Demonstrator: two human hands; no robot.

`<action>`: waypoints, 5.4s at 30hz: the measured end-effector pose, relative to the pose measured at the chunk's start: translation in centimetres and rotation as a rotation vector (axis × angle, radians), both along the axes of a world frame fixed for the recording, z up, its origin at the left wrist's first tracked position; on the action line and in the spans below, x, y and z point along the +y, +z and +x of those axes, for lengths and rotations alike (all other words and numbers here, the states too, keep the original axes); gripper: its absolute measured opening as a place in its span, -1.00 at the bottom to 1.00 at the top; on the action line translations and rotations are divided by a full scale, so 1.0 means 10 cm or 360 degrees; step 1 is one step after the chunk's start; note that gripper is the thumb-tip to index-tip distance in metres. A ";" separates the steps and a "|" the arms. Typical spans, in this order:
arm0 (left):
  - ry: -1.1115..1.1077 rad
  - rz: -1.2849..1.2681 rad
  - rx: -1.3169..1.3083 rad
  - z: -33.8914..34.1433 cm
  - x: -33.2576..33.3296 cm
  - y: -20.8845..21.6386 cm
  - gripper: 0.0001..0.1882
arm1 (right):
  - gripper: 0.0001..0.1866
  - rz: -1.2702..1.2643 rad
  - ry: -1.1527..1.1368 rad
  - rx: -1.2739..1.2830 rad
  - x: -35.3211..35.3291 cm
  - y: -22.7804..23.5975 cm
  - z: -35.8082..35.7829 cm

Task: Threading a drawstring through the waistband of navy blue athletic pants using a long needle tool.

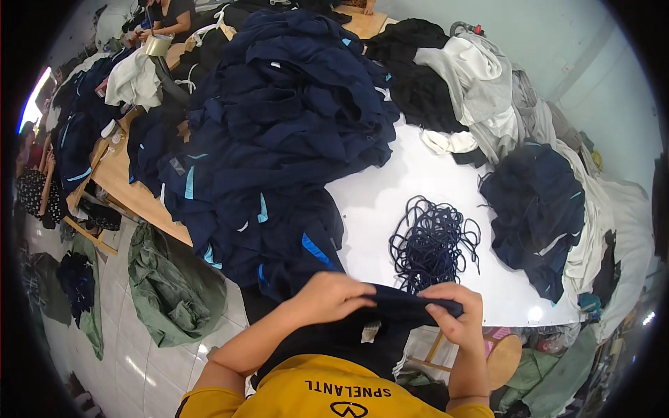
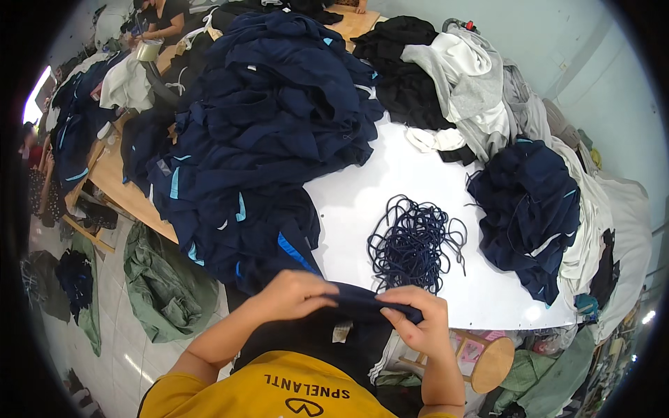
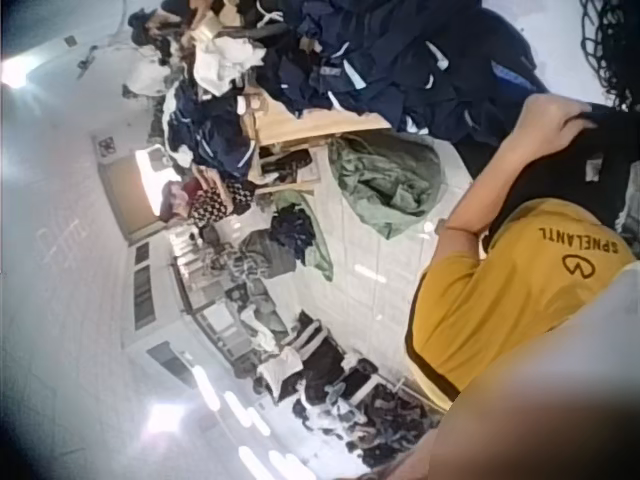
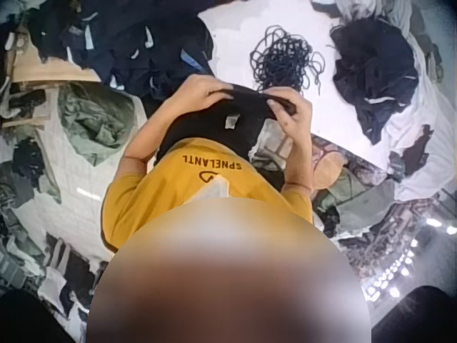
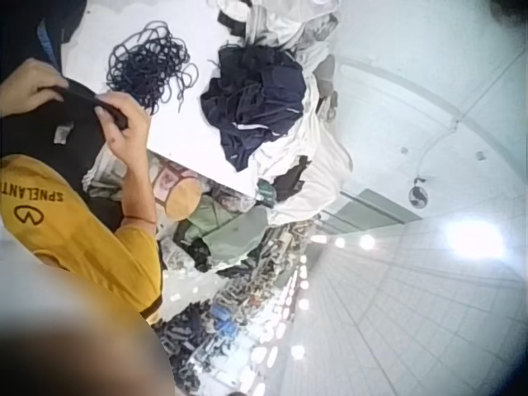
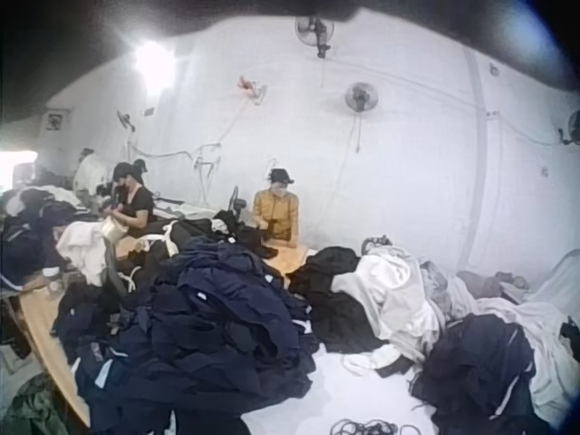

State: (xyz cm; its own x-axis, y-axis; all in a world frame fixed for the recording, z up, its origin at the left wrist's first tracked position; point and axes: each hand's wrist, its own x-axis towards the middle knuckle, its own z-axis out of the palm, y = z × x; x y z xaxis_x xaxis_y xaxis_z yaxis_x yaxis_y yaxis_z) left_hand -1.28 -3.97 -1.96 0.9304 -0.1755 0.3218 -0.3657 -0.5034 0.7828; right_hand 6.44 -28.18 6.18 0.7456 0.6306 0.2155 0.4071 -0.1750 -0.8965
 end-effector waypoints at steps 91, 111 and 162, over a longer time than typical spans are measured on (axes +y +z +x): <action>0.1054 0.1196 -0.0555 -0.28 1.48 0.37 -0.67 | -0.16 -0.1100 -0.0361 -0.0421 0.22 -0.88 -0.18; 0.0520 0.0354 -0.0658 0.21 -0.11 -0.18 -0.61 | -0.80 -0.0143 -0.0615 0.0111 -0.02 0.04 -0.44; 0.0557 0.0615 -0.0426 -0.20 0.07 0.02 -0.87 | -0.07 -0.0826 -0.0500 -0.0510 0.01 -0.94 -0.01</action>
State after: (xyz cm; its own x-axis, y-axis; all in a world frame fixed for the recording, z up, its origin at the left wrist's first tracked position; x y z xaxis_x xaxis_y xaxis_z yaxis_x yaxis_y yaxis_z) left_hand -3.32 -3.28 -1.77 0.8493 -0.0240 0.5274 -0.2861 -0.8605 0.4215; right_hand 6.37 -28.12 -3.25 0.8599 0.4760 0.1845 0.4980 -0.7026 -0.5083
